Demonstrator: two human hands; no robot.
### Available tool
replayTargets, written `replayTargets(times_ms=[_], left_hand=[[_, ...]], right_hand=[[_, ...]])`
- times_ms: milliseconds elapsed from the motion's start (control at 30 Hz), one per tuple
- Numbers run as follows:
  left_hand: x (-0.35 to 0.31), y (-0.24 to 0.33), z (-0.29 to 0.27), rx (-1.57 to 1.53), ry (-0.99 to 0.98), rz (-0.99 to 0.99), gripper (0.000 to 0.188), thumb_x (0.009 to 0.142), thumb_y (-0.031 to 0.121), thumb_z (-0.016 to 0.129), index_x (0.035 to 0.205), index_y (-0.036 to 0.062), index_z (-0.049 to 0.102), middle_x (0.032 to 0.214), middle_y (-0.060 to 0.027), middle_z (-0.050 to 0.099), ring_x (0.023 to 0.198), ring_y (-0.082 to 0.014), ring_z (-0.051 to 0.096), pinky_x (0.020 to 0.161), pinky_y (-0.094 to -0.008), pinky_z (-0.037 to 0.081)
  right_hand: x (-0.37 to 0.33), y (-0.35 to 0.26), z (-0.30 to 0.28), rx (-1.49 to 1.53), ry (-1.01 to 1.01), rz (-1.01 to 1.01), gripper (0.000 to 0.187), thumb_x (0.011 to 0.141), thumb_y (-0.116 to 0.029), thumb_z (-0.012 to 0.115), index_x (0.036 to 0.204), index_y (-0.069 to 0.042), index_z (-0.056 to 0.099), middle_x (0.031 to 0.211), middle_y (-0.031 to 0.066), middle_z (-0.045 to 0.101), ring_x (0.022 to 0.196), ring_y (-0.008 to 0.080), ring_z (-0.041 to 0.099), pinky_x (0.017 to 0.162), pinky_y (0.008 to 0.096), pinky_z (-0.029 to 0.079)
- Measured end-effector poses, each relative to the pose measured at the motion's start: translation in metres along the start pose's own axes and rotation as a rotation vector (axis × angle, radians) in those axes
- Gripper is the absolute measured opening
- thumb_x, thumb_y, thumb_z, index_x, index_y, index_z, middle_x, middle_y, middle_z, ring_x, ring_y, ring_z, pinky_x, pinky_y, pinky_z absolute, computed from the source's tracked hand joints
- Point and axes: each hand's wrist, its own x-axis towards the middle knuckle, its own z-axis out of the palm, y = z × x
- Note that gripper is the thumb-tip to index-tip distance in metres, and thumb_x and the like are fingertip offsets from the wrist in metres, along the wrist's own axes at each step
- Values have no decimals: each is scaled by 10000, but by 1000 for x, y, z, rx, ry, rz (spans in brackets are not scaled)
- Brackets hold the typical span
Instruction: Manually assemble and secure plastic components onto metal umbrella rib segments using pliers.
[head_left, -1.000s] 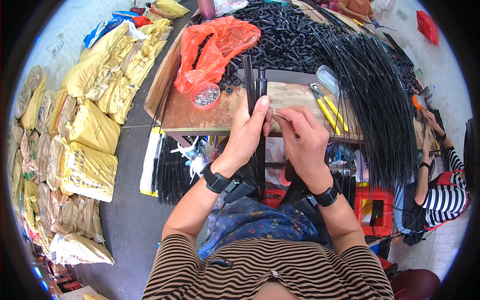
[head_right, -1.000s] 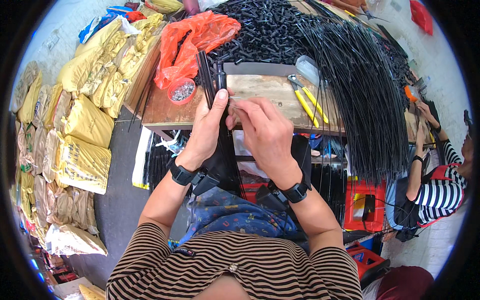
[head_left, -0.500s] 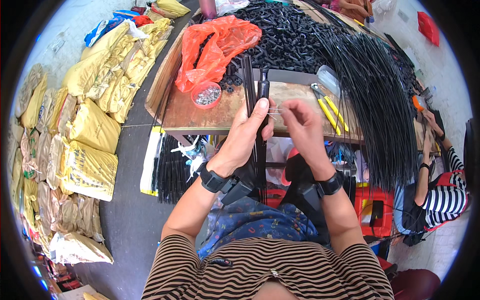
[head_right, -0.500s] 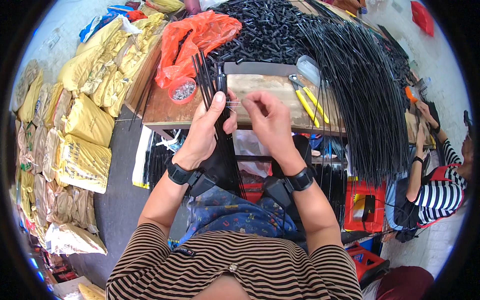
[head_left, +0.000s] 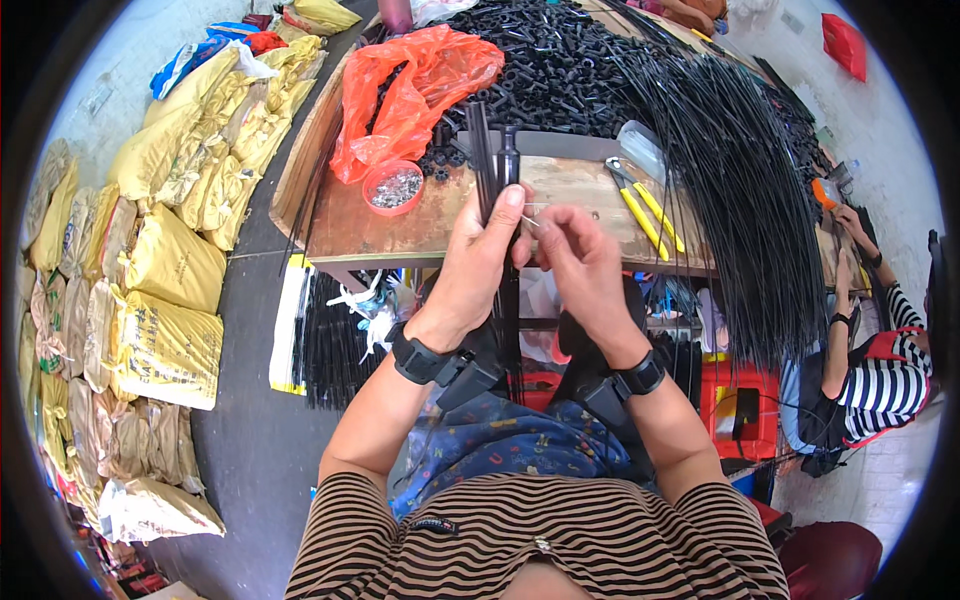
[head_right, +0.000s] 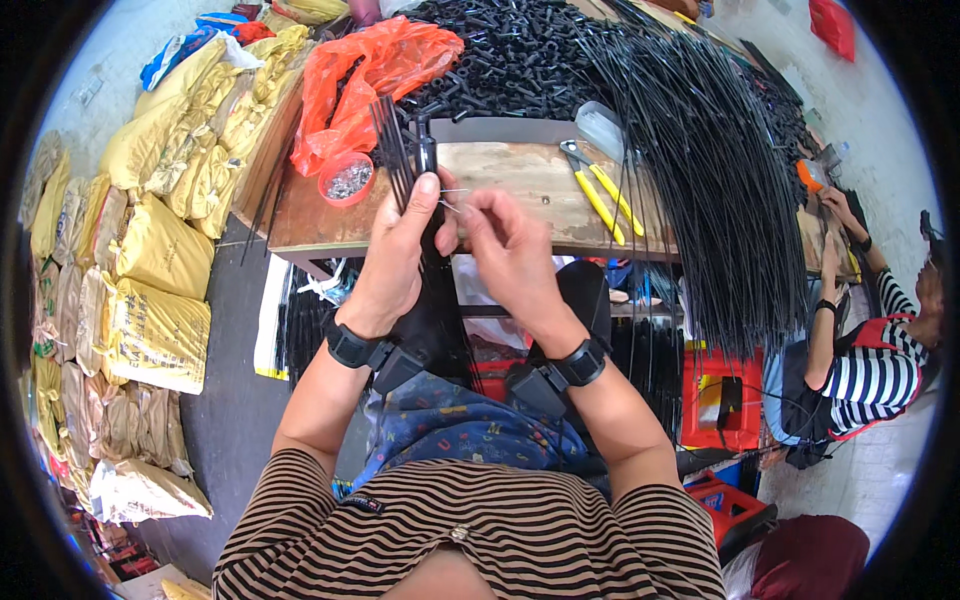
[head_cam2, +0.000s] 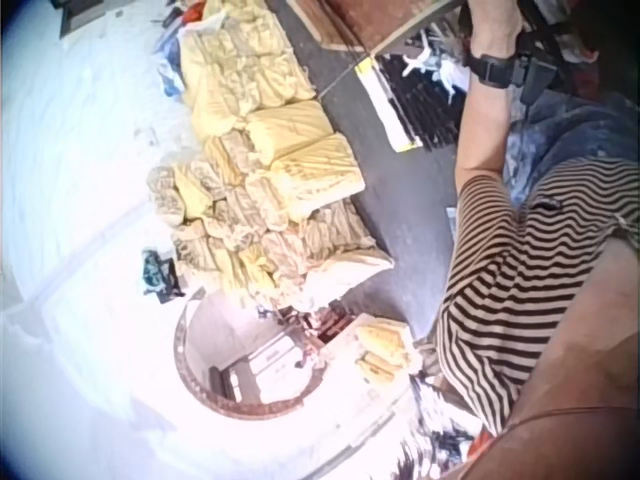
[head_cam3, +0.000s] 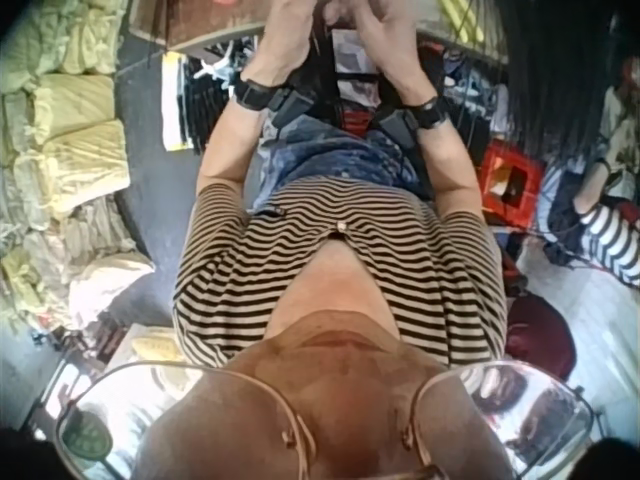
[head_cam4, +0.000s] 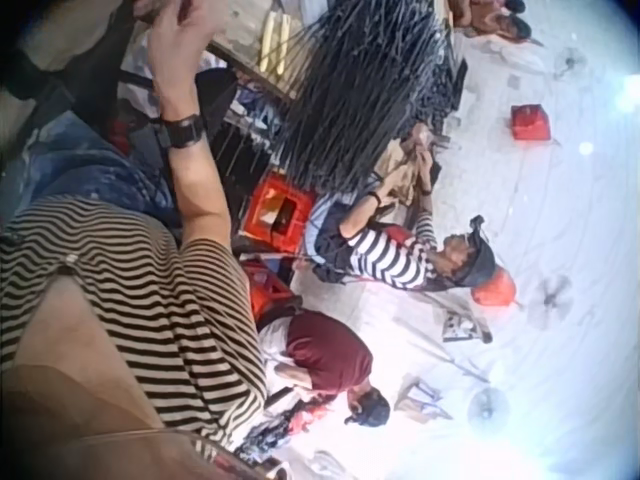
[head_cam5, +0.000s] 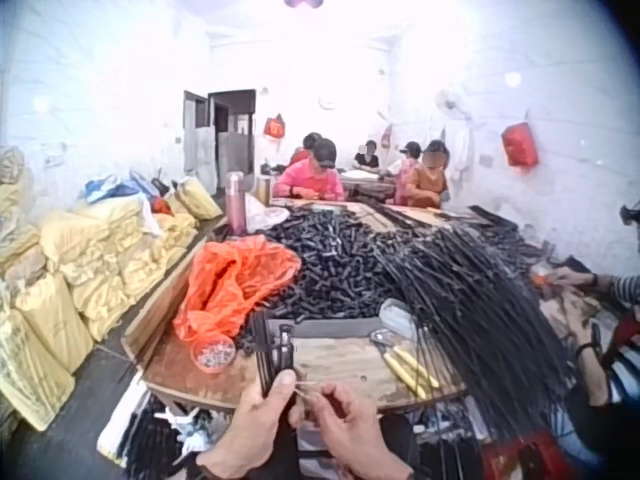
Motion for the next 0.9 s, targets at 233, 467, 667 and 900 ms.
replayTargets(times_ms=[233, 467, 667, 900], left_hand=[[-2, 2, -13, 95, 36, 49, 265, 991, 304, 468, 1038, 49, 525, 848, -9, 529, 604, -60, 459, 547, -221, 379], [9, -5, -8, 167, 29, 75, 271, 997, 301, 455, 1028, 41, 526, 822, -19, 537, 603, -62, 468, 547, -224, 386], [10, -9, -8, 160, 32, 70, 278, 997, 309, 455, 1051, 41, 511, 817, -18, 540, 609, -63, 478, 554, -221, 392], [16, -10, -9, 175, 39, 19, 323, 992, 350, 455, 1047, 38, 517, 745, -9, 518, 610, -76, 491, 563, -233, 394]], right_hand=[[16, 11, -41, -712, 116, -112, 168, 869, -94, 574, 992, -6, 646, 868, 206, 633, 809, 363, 623, 704, 392, 484], [53, 29, -123, -1499, 21, -350, 268, 820, -202, 646, 909, 44, 590, 853, 226, 646, 829, 363, 634, 744, 423, 502], [64, 38, -149, -1689, -148, -147, 286, 832, -258, 575, 854, 27, 589, 708, 231, 644, 705, 376, 650, 657, 456, 515], [36, 15, -110, -855, 34, 136, 406, 932, -323, 500, 1233, -54, 536, 788, 126, 654, 678, 279, 653, 629, 371, 500]])
